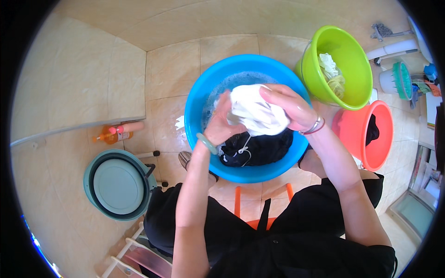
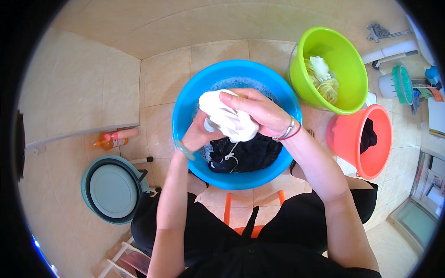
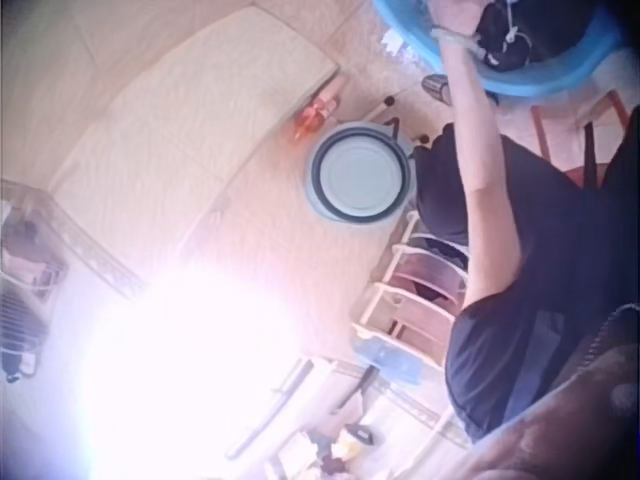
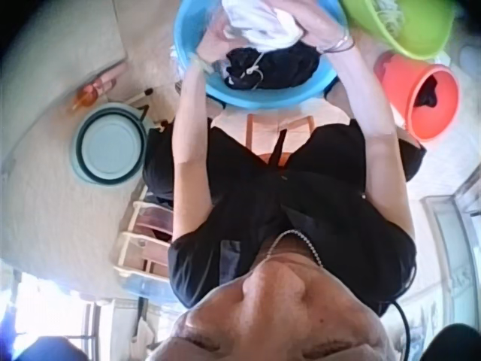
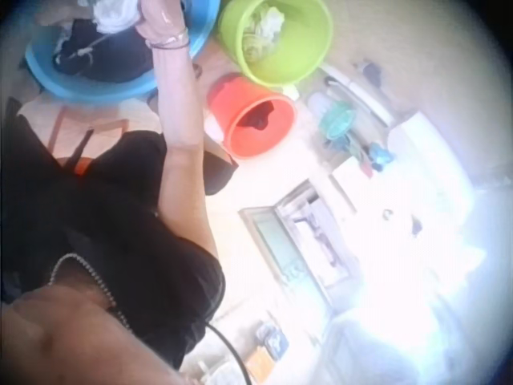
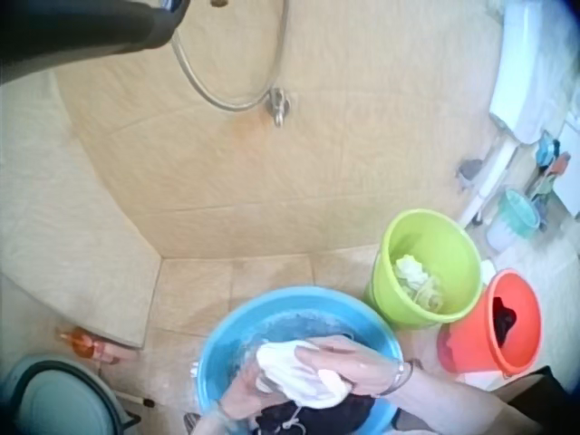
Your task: The person hand-washes clothes in a blue basin filled with soapy water. They scrub and wring out various garments, including white and yellow items, and transfer them into a green bucket. The person continues to wash and wring out more clothes throughout the video.
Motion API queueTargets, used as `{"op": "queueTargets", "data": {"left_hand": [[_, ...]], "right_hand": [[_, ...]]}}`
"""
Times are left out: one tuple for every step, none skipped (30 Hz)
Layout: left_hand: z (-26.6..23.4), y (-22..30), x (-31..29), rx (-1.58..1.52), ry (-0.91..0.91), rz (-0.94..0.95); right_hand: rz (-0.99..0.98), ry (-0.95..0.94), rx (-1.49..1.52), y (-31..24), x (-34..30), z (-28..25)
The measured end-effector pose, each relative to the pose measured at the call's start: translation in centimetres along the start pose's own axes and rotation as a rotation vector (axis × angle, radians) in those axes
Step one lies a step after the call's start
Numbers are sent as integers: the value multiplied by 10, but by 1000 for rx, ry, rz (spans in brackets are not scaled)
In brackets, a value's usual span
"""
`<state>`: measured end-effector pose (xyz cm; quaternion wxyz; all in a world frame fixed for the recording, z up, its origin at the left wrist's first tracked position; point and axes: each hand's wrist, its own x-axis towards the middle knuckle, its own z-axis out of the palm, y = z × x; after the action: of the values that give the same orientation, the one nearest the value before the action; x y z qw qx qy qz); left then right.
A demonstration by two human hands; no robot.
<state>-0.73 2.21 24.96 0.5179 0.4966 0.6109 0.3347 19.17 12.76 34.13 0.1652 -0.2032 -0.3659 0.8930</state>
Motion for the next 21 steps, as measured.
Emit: {"op": "queueTargets", "data": {"left_hand": [[-8, 8, -3, -108, -175, -51], [-11, 27, -6, -143, -255, -137], [-12, 34, -11, -227, -236, -146], [-12, 39, -16, -311, -217, -156], [-12, 45, -21, -395, -198, -165], [-12, 55, -26, -315, -83, -55], [-12, 62, -30, -409, -34, -37], [-13, 69, -35, -499, 18, -26], [-11, 77, -38, -594, 68, -16], [-11, 89, -41, -652, 102, -16], [-12, 96, -44, -745, 99, -16], [-11, 103, -44, -840, 92, -6], [-10, 106, -43, -936, 83, 3], [-10, 101, -39, -942, 40, 26], [-10, 97, -34, -1019, 41, 4], [-11, 93, -29, -1097, 39, -19], [-13, 87, -25, -1170, 41, -41], [-15, 67, -16, -983, 73, -17], [-17, 44, -12, -662, 86, -51], [-16, 21, -10, -203, 38, -16], [-13, 0, -7, 252, -17, 19]], "right_hand": [[9, -37, 19, -5, -6, 4], [-12, -29, 25, -9, -13, 1], [-32, -30, 35, -12, -18, -1], [-52, -32, 46, -15, -22, -4], [-59, -16, 67, -19, -27, -8], [-66, 0, 88, -24, -30, -11], [-72, 15, 109, -29, -33, -15], [-77, -34, 0, -31, -35, -19], [-81, -59, -296, -30, -33, -22], [-84, -83, -593, -27, -31, -25], [-86, -108, -887, -20, -29, -28], [-50, -88, -1038, -10, -29, -29], [12, -50, -1331, 1, -27, -34], [143, -5, -1464, 7, -23, -36], [276, 41, -1591, 14, -18, -38], [273, 81, -1275, 19, -16, -52], [259, 115, -956, 24, -15, -70], [200, 164, -614, 35, -17, -97], [97, 250, -391, 46, -12, -104], [96, 259, -304, 45, -7, -101], [97, 273, -222, 42, -3, -99]]}}
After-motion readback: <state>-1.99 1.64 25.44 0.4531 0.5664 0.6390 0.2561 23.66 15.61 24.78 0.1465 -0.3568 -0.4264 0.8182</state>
